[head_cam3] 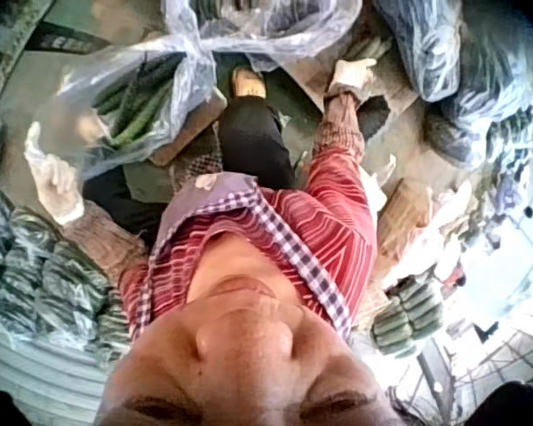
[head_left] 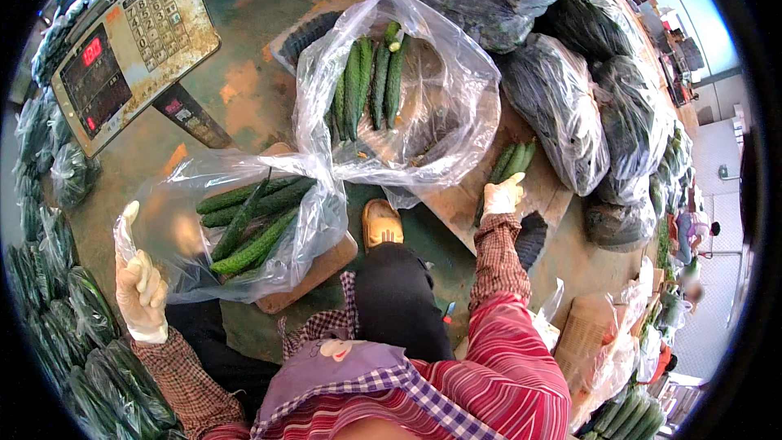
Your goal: The person sorts cucumbers into plastic bags, weighs the bags on a floor scale, and ties the bags closed with string.
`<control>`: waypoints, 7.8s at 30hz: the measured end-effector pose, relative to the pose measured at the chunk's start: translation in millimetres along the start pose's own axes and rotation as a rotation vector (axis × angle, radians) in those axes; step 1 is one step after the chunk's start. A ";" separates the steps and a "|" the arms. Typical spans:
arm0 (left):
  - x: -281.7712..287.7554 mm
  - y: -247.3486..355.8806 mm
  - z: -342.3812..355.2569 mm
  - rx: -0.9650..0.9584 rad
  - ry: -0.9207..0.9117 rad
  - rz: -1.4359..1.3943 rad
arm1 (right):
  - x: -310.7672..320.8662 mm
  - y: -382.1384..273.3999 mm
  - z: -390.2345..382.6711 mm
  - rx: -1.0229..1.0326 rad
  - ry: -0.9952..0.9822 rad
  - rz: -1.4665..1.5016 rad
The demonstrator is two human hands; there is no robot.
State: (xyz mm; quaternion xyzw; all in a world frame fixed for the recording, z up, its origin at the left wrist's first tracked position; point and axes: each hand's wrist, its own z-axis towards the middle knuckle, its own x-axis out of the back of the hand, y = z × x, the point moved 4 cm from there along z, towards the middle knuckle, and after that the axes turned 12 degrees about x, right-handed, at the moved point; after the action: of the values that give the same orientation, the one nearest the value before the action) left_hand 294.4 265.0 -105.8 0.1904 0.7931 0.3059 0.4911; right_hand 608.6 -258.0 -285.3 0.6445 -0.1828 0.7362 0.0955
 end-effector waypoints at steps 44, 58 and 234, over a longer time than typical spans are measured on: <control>37.9 25.0 -31.5 0.017 -0.193 -0.349 | 54.0 -329.5 -287.2 2.003 -0.861 0.597; 12.4 10.3 -10.2 -0.023 0.041 -0.120 | -72.7 -314.8 -77.7 0.435 -0.486 0.493; -75.9 9.8 12.1 -0.614 1.542 1.754 | 230.3 -127.0 -116.7 0.800 -1.184 1.512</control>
State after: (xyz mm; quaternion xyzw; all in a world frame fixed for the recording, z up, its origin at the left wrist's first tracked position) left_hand 339.0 230.1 -52.9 0.3068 0.3728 0.7443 -0.4615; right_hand 514.9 -118.0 -52.1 0.6046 -0.2994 0.1765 -0.7167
